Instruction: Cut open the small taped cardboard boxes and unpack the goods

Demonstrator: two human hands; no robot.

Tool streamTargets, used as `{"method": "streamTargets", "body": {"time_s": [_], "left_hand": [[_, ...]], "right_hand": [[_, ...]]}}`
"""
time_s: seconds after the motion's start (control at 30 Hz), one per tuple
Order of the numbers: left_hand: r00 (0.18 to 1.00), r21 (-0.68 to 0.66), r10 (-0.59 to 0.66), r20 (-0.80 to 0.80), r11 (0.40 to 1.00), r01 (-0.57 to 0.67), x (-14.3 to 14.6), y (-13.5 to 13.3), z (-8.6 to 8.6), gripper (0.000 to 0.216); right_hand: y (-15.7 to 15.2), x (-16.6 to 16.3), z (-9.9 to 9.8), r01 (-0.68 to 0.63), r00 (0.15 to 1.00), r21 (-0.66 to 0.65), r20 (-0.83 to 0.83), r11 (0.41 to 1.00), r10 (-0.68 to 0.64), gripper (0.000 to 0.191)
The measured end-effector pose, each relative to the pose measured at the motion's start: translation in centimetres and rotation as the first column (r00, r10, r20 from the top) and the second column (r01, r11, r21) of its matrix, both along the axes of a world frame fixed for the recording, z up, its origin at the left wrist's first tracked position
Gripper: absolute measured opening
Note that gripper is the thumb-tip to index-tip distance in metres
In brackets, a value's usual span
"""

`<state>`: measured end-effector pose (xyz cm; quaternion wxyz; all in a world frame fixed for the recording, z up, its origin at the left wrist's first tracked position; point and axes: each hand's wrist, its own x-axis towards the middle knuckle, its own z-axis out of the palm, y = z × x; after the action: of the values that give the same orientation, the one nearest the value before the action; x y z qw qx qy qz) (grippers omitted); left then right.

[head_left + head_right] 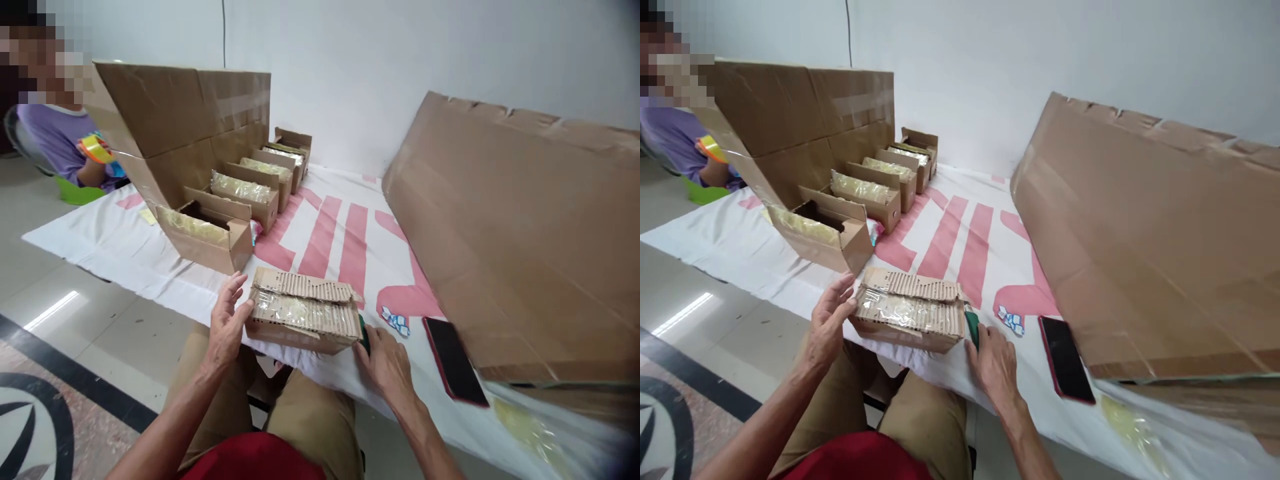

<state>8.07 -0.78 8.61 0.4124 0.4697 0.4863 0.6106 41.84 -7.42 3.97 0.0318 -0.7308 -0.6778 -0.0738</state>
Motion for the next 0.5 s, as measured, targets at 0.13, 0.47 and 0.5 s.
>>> {"method": "streamTargets", "body": {"time_s": [0.13, 0.47, 0.5], "left_hand": [[0.978, 0.139, -0.041, -0.206, 0.988, 0.071, -0.1, 1.3, 1.0, 0.034], [0.958, 0.056, -0.119, -0.261, 0.989, 0.138, 0.7, 2.0, -1.0, 0.049], [0.959, 0.053, -0.126, -0.254, 0.988, 0.144, 0.8, 2.0, -1.1, 0.051]], "right_hand": [[0.3, 0.3, -1.6, -0.022, 1.000, 0.059, 0.007, 0.998, 0.022, 0.025], [-2.2, 4.3, 0.1, 0.449, 0.425, -0.046, -0.867, 0.892, -0.259, 0.041], [-2.6, 4.7, 0.8, 0.546, 0.286, -0.102, -0.910, 0.832, -0.299, 0.042]]}}
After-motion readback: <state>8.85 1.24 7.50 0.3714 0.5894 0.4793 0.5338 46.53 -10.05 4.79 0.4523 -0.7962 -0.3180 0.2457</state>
